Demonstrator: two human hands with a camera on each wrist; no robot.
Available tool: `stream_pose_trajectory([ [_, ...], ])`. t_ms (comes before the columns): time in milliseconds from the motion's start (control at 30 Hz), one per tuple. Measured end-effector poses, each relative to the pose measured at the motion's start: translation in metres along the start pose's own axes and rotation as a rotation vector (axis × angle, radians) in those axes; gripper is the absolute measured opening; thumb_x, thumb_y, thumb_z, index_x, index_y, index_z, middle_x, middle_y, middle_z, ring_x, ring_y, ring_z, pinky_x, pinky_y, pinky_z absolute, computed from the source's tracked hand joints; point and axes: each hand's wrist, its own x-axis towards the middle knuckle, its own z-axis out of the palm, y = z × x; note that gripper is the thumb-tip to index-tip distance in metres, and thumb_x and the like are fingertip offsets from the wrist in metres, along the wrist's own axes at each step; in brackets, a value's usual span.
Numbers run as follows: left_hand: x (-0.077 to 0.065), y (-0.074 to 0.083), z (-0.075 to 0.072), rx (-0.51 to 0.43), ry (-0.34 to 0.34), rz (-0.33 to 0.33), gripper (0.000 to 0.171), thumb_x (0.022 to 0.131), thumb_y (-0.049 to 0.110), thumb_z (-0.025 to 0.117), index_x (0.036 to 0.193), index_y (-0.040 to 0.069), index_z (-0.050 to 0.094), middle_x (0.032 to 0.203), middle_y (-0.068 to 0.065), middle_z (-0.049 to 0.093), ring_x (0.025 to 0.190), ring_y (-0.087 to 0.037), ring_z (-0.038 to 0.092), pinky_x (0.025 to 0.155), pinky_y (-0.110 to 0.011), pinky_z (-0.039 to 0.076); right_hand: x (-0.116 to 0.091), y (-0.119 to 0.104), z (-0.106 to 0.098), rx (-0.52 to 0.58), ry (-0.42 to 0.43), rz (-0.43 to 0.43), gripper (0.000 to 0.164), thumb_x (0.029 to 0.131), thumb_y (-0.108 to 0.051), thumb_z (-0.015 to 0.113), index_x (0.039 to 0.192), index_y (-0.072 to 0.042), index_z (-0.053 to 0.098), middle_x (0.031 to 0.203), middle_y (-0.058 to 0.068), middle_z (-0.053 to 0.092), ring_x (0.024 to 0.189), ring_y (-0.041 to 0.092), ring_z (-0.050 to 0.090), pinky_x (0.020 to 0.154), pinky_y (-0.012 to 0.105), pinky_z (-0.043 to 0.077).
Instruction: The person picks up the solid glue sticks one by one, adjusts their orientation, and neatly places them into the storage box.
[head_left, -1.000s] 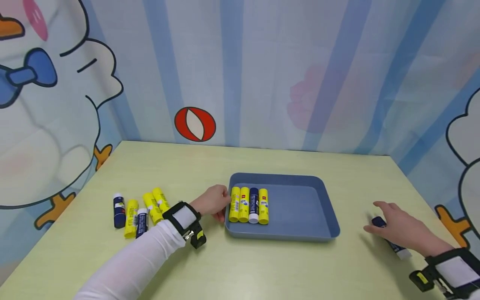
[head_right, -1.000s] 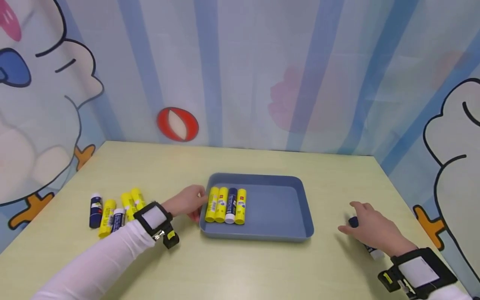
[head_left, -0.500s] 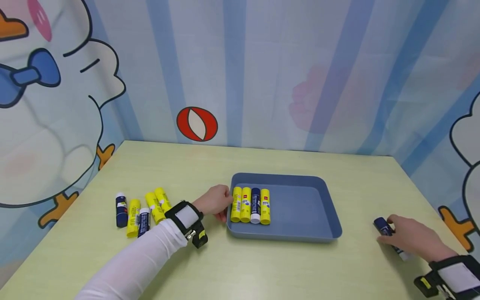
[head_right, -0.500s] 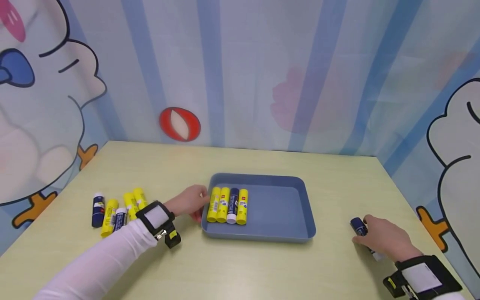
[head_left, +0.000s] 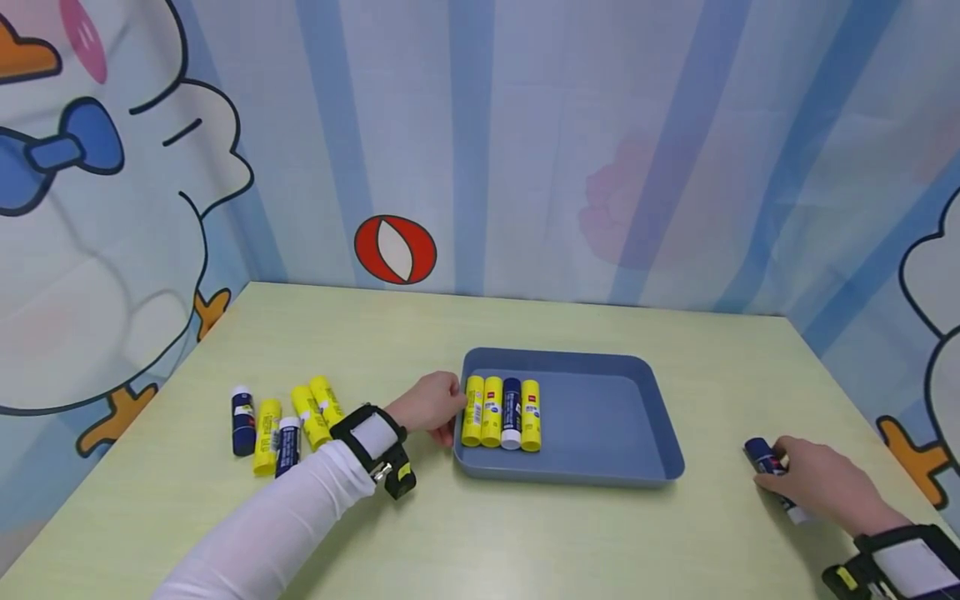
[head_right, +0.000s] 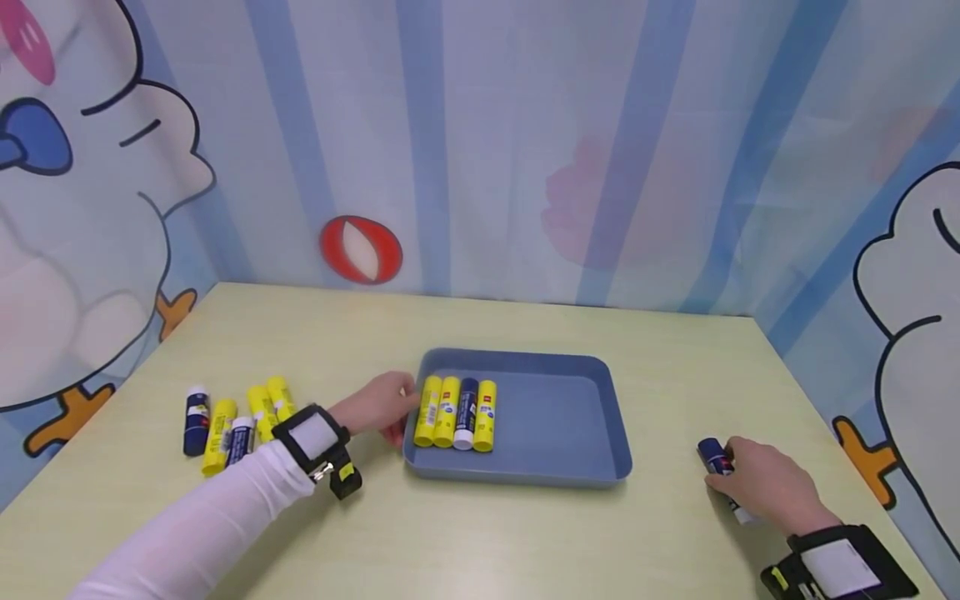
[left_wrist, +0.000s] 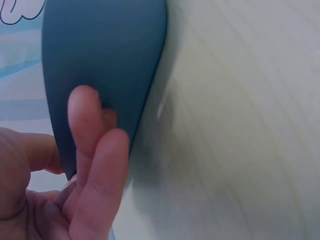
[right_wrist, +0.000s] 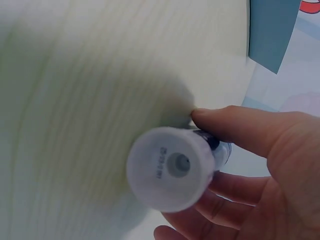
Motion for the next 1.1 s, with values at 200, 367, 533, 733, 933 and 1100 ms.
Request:
stream_pose_trajectory([
  [200,0.002,-0.004,0.002,-0.004,0.008,0.004,0.013,0.092,0.014,0.044,0.086,0.002,0.046,0.061,-0.013,0.059,0.045,-0.020,0.058,0.044,-0.029,0.049,-0.003,-0.003,0.000,0.012,0.021,-0.026,0.053,0.074,-0.039,0.069,0.093,0.008,0.053,0.072,0.006,0.057,0.058,0.017,0.050,0.050,0.033,0.042],
  [367,0.001,-0.003,0.003,-0.006,0.003,0.007,0.013,0.091,0.012,0.044,0.085,0.002,0.046,0.061,-0.013,0.059,0.044,-0.020,0.058,0.044,-0.029,0.049,-0.007,-0.010,-0.008,0.041,0.051,-0.050,0.049,0.075,-0.038,0.068,0.090,0.007,0.054,0.072,0.006,0.057,0.058,0.016,0.051,0.049,0.033,0.043],
  [533,0.000,-0.001,0.001,-0.002,0.013,0.013,0.013,0.091,0.012,0.045,0.084,0.002,0.046,0.060,-0.013,0.059,0.044,-0.020,0.058,0.043,-0.029,0.049,-0.011,-0.028,-0.026,0.102,0.135,-0.101,0.053,0.078,-0.042,0.063,0.094,0.007,0.053,0.071,0.005,0.056,0.057,0.016,0.050,0.047,0.031,0.040],
  [733,0.000,0.000,0.000,0.003,0.013,-0.001,0.013,0.091,0.012,0.044,0.084,0.002,0.046,0.061,-0.013,0.059,0.045,-0.020,0.058,0.044,-0.029,0.049,-0.011,-0.064,-0.044,0.233,0.262,-0.257,0.052,0.083,-0.044,0.058,0.098,0.005,0.052,0.079,0.008,0.054,0.060,0.016,0.049,0.047,0.029,0.038],
  [933,0.000,0.002,0.000,-0.003,0.015,-0.003,0.012,0.091,0.012,0.044,0.085,0.002,0.046,0.061,-0.013,0.059,0.045,-0.020,0.058,0.045,-0.029,0.049,-0.002,-0.105,-0.057,0.474,0.245,-0.359,0.044,0.086,-0.039,0.057,0.099,0.003,0.050,0.086,0.012,0.054,0.066,0.019,0.052,0.052,0.032,0.046],
  [1100,0.000,0.002,0.000,0.008,0.014,-0.017,0.014,0.092,0.015,0.045,0.086,0.002,0.047,0.063,-0.013,0.058,0.046,-0.020,0.058,0.045,-0.028,0.049,0.006,-0.139,-0.061,0.572,0.170,-0.387,0.045,0.086,-0.038,0.057,0.101,0.004,0.051,0.093,0.015,0.058,0.067,0.019,0.054,0.054,0.035,0.048],
])
